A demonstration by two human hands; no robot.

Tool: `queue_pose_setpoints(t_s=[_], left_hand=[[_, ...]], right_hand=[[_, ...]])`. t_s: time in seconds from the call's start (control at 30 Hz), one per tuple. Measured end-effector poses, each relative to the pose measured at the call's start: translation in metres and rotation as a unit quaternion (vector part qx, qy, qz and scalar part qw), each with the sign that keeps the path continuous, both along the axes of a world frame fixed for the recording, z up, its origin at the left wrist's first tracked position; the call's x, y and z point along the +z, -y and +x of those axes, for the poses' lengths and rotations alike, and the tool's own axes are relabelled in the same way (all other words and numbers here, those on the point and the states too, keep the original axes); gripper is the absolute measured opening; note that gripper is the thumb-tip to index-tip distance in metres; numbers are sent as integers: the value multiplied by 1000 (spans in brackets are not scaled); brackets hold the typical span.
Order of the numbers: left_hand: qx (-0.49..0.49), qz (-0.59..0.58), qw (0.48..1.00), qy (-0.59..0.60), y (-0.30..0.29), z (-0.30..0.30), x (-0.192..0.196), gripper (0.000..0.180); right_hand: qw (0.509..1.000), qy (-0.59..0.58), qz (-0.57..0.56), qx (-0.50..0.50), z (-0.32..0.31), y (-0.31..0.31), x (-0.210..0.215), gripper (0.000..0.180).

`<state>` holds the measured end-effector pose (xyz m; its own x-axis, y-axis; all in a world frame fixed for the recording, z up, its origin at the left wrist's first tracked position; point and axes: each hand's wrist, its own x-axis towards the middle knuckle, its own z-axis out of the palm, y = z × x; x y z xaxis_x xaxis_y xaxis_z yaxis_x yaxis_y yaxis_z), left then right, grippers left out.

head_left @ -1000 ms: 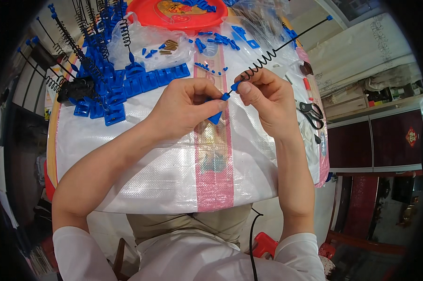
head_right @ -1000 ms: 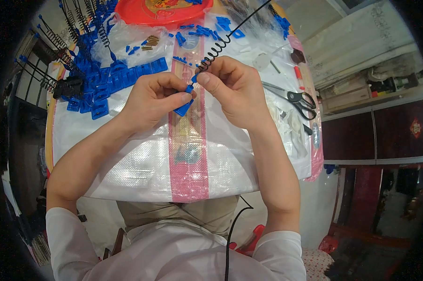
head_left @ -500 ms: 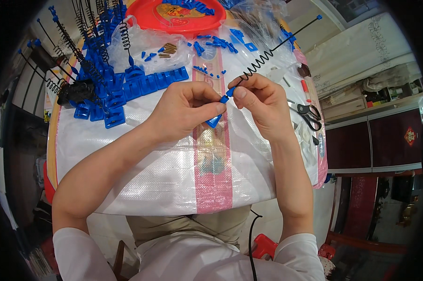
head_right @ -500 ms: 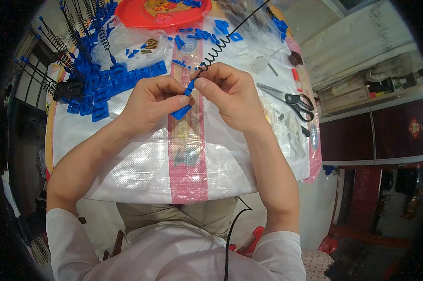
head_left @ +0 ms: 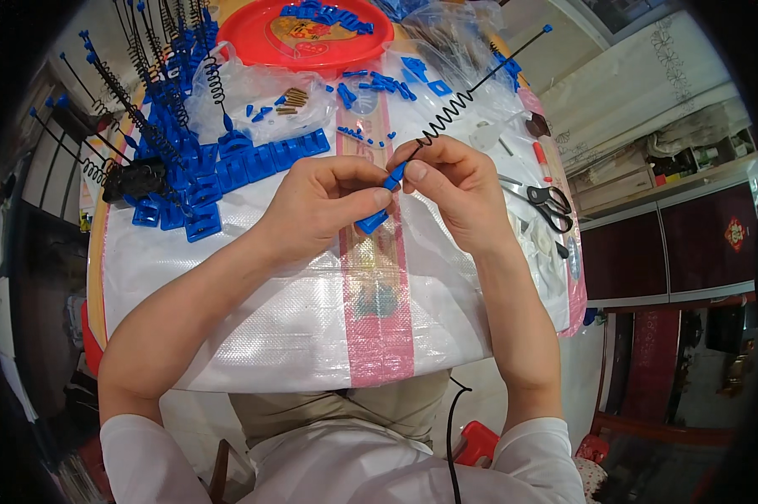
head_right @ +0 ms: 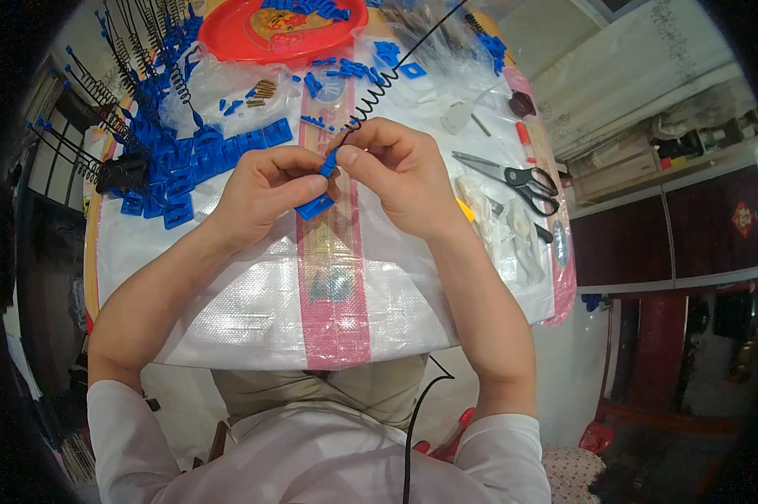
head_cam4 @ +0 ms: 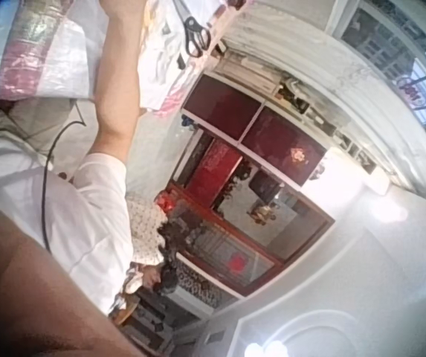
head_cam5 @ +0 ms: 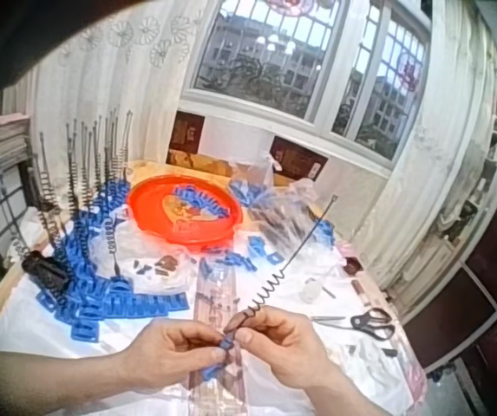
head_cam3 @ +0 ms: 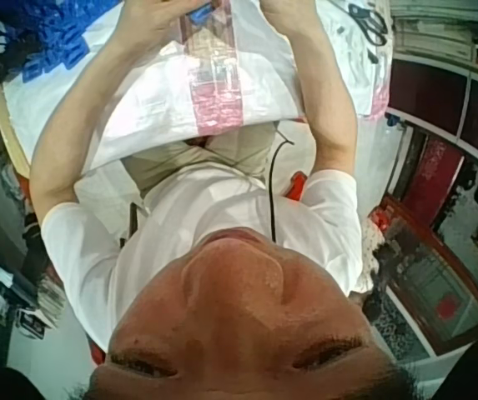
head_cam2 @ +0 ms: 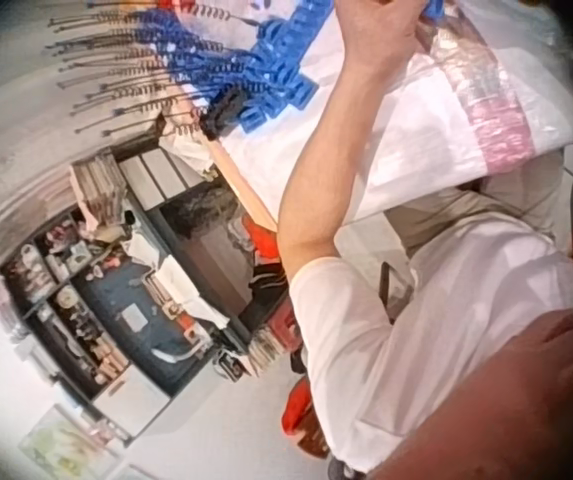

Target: Assembling small blue plastic parts and metal springs onto a rod at a workbench.

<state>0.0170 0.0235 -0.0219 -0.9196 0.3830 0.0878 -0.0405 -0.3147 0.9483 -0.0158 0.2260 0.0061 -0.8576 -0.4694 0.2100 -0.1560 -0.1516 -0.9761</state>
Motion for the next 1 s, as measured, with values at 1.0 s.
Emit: queue_pose_setpoints(t_s=[1.0], left_hand=[[-19,-2,1000,-5,4,-1,-1,24]], right_hand=[[1000,-5,12,-4,1,1,1,12]])
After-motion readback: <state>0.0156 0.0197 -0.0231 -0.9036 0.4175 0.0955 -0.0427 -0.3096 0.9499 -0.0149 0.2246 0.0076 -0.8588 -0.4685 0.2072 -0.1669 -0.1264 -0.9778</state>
